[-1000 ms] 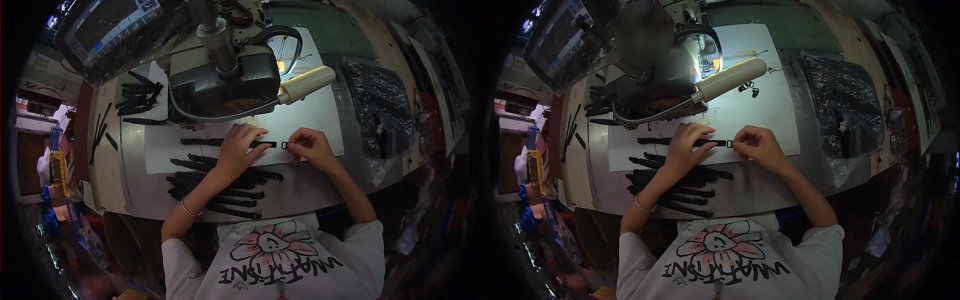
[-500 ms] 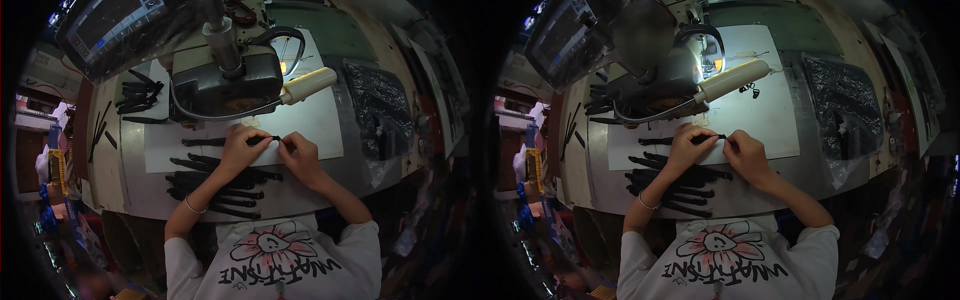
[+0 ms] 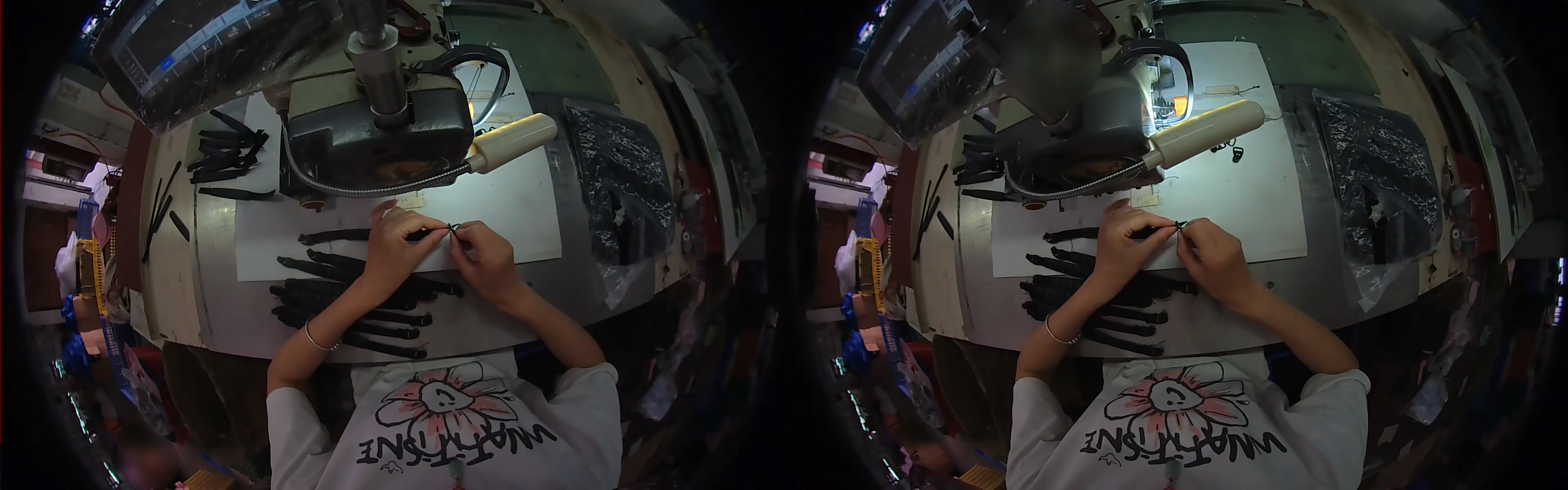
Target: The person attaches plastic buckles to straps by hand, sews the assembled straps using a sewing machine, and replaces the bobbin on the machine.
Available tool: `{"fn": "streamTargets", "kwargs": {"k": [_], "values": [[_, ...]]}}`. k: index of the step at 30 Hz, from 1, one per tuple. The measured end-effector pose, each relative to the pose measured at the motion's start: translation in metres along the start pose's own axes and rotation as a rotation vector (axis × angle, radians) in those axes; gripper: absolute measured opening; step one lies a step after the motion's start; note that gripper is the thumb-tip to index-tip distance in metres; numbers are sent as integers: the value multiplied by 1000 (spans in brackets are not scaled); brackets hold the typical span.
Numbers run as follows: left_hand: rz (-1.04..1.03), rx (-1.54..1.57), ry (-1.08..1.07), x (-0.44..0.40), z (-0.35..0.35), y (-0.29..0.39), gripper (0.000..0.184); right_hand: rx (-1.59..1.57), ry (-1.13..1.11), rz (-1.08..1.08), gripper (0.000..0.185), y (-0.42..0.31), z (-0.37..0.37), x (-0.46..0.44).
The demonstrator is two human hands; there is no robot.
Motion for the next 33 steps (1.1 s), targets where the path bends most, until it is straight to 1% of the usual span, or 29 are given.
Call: {"fn": "streamTargets", "kwargs": {"k": [2, 5, 8, 11, 14, 17, 18, 20, 23, 24, 26, 30, 32, 33], "values": [[41, -15, 29, -2, 8, 3, 8, -28, 18, -24, 12, 1, 2, -1], [10, -32, -27, -3, 9, 4, 7, -77, 46, -50, 12, 2, 4, -2], [0, 10, -17, -2, 8, 7, 6, -108, 32, -60, 11, 3, -2, -1], [137, 136, -91, -2, 3, -10, 13, -214, 18, -175, 12, 14, -2, 1], [124, 185, -194, -10, 9, 3, 23, -553, -37, -382, 13, 30, -14, 10], [-81, 54, -339, -5, 2, 9, 29, -843, -78, -480, 15, 33, -25, 15], [-89, 15, -339, -5, 3, 7, 23, -863, -95, -498, 16, 32, -27, 16], [-77, 35, -339, -8, 10, 7, 18, -902, -127, -535, 18, 28, -30, 18], [-101, 11, -323, -7, 13, 9, 12, -805, -116, -554, 18, 26, -26, 15], [-117, -7, -314, -6, 12, 10, 11, -730, -162, -497, 17, 25, -25, 13], [-159, -9, -310, -5, 10, 11, 11, -577, -250, -382, 15, 22, -26, 8], [-175, -36, -305, 0, 8, 4, 14, -603, -350, -487, 13, 31, -33, 7], [-210, -150, -185, -2, 15, 6, 20, -639, -362, -555, 13, 49, -40, 7], [-226, -207, -128, -2, 19, 6, 22, -718, -291, -546, 14, 56, -43, 0]]}}
Point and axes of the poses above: each hand's wrist, its own x-axis away from the middle knuckle, its own z-axis out of the back of the hand, y = z × x, the point moved 9 cm from there along -x, towards the middle knuckle, and after that the axes turned 13 degrees about z, right-handed, at the moved point
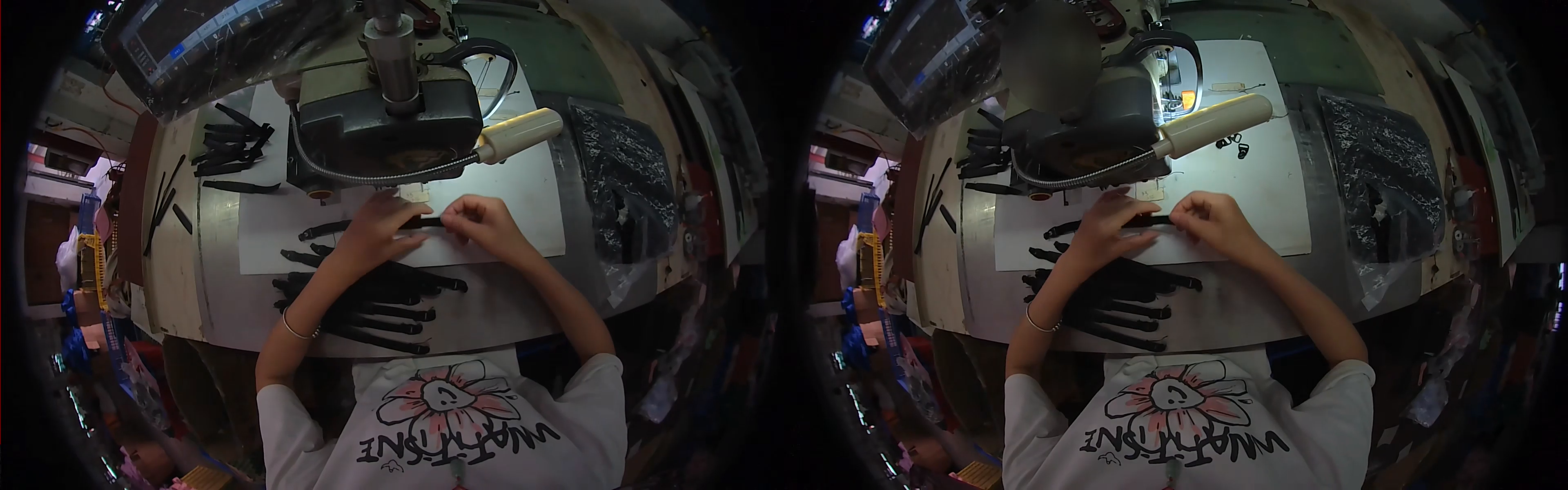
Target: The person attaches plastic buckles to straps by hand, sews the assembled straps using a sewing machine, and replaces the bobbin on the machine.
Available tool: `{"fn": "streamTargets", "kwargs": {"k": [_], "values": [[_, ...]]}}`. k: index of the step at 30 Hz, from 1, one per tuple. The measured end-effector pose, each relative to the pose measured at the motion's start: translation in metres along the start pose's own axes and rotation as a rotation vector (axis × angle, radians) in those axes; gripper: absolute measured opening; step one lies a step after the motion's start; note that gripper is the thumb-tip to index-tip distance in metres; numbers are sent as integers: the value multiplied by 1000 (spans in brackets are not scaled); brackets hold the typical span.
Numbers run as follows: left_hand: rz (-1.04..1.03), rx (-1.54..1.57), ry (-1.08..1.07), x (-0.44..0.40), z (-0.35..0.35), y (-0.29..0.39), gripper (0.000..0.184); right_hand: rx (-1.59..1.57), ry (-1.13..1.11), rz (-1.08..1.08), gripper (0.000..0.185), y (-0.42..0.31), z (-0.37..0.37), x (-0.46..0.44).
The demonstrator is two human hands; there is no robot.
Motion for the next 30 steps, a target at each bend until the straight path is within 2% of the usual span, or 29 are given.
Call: {"fn": "streamTargets", "kwargs": {"k": [2, 5, 9, 14, 17, 18, 21, 23, 26, 30], "values": [[-146, -253, 139, 5, -1, -2, 26, -122, 1, -73, 17, 7, 4, -19], [-255, -453, 307, 8, -4, -8, 22, -5, -9, -183, 17, 20, 10, -46], [-158, -432, 307, 2, -7, -28, 19, 94, 65, -186, 23, 30, 14, -61], [-117, -503, 353, -5, -7, -27, 16, 265, -20, -177, 23, 21, 12, -68], [-28, -367, 395, -8, 2, -30, 15, 384, -65, -151, 21, 29, 19, -74], [-14, -353, 383, -8, 1, -32, 15, 415, -74, -138, 21, 29, 18, -75], [-25, -341, 356, -9, -1, -33, 16, 234, -11, -149, 18, 25, 16, -75], [-102, -374, 347, -8, -2, -29, 17, 275, -25, -144, 16, 34, 18, -79], [-177, -369, 248, -7, -13, -36, 32, 298, -27, -154, 16, 44, 20, -80], [-196, -405, 201, -6, -19, -38, 33, 460, -10, -157, 18, 45, 23, -78]]}}
Point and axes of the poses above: each hand's wrist, its own x-axis away from the middle knuckle, its own z-axis out of the back of the hand, y = z × x, the point moved 9 cm from there along -x, towards the middle knuckle, and after that the axes turned 13 degrees about z, right-handed, at the moved point
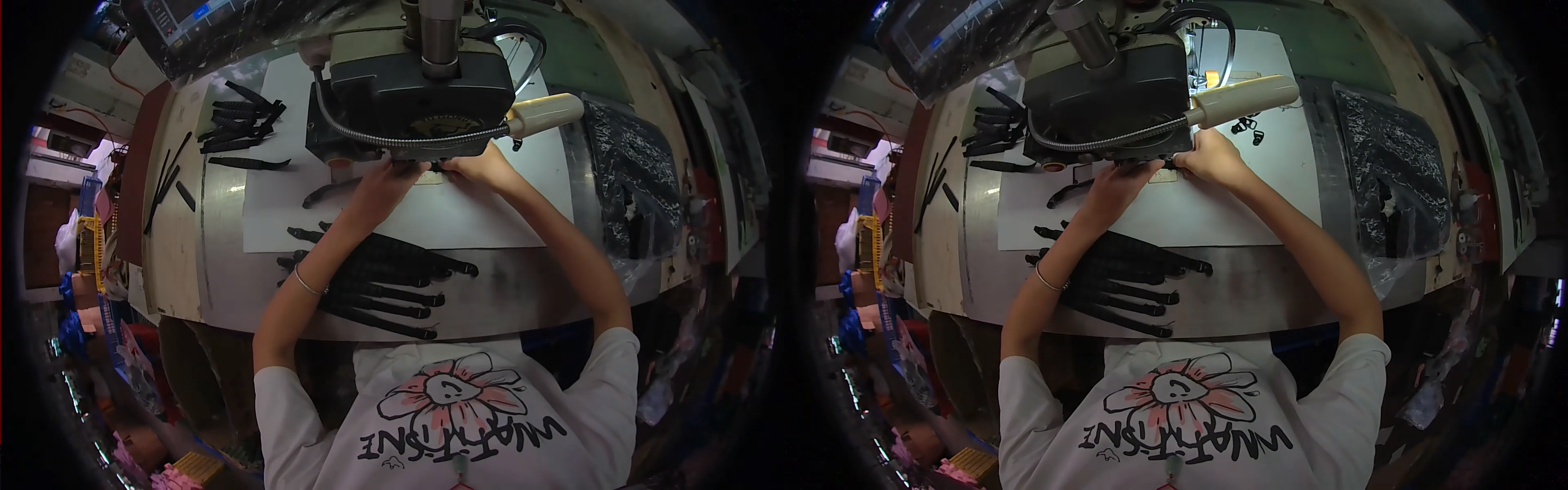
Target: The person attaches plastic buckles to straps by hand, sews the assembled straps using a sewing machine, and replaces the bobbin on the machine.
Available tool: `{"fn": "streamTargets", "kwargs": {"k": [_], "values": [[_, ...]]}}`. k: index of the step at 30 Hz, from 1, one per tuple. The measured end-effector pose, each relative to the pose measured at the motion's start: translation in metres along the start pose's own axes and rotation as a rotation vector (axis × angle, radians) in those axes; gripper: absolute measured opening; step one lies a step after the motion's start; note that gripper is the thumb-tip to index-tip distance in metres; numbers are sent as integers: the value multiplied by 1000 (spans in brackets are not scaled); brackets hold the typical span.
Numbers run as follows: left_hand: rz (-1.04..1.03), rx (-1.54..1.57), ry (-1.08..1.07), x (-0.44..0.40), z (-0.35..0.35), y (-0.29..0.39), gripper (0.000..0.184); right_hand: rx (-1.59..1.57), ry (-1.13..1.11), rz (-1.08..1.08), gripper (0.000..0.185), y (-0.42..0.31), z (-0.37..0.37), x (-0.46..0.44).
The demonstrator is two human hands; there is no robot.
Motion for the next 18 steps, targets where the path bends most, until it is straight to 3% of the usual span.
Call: {"fn": "streamTargets", "kwargs": {"k": [3, 6, 9, 18], "values": [[-72, -78, -44, 1, 1, 8, 34, 386, 121, 90, 19, -26, 13, 9], [-125, -178, -66, 1, 1, 17, 38, 514, 190, 157, 17, -45, 16, 22], [-123, -217, -107, 2, -1, 18, 40, 498, 354, 552, 17, -55, 19, 33], [-152, -100, -184, 4, -1, 19, 45, 394, 436, 628, 9, -65, 11, 52]]}}
Point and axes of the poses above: each hand's wrist, its own x-axis away from the middle knuckle, its own z-axis out of the back of the hand, y = z × x, the point moved 9 cm from there along -x, towards the middle knuckle, and after that the axes turned 13 degrees about z, right-handed, at the moved point
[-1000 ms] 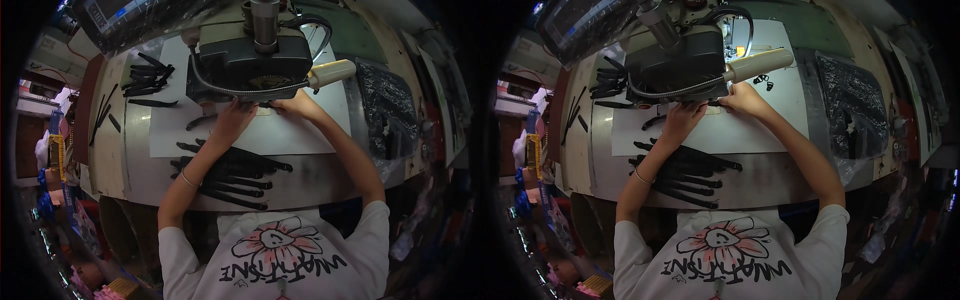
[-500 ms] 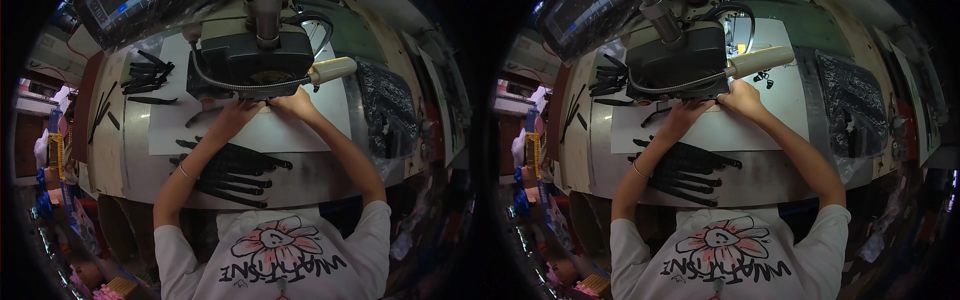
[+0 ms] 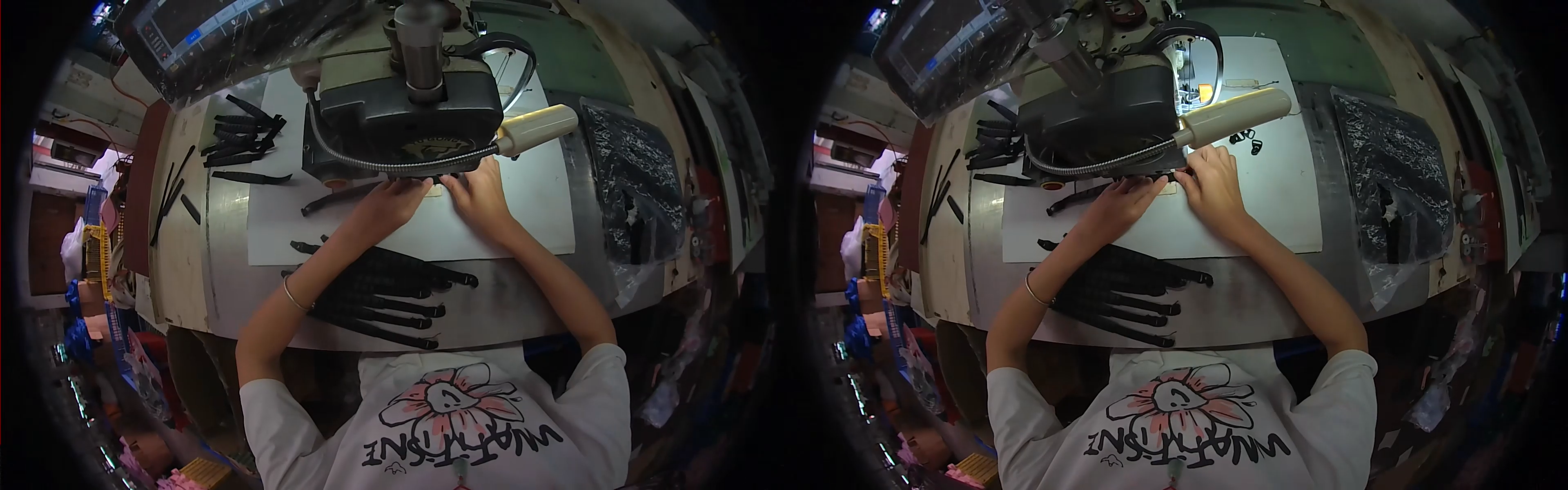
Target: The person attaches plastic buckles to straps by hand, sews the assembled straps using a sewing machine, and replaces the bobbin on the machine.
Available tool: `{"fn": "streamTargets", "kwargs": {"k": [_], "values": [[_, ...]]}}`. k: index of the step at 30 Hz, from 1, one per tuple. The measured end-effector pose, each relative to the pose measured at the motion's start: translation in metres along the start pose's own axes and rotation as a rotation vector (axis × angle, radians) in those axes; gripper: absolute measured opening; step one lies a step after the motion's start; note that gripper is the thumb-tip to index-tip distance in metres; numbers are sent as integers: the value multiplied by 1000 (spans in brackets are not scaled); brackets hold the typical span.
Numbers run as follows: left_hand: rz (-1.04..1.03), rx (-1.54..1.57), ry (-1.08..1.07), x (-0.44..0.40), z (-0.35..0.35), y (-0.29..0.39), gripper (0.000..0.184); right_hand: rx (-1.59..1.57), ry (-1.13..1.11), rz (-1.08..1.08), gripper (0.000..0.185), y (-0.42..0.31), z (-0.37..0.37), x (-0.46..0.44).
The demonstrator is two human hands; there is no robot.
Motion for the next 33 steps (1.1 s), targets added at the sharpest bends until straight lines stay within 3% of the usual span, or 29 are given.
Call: {"fn": "streamTargets", "kwargs": {"k": [6, 8, 13, 33], "values": [[185, 27, -36, 7, 3, -1, 48, 141, -3, 161, 8, -22, 3, 0], [226, 66, 31, 12, 8, 0, 49, 110, 4, 163, 9, -21, 4, -1], [285, 67, -39, 8, 7, 1, 51, 52, -25, 83, 15, -12, 0, 1], [307, 33, -43, 3, -1, -7, 50, 12, -67, 12, 15, 5, -9, 5]]}}
Point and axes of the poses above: each hand's wrist, its own x-axis away from the middle knuckle, its own z-axis out of the back of the hand, y = z × x, the point moved 9 cm from there along -x, towards the middle knuckle, and after that the axes turned 13 degrees about z, right-handed, at the moved point
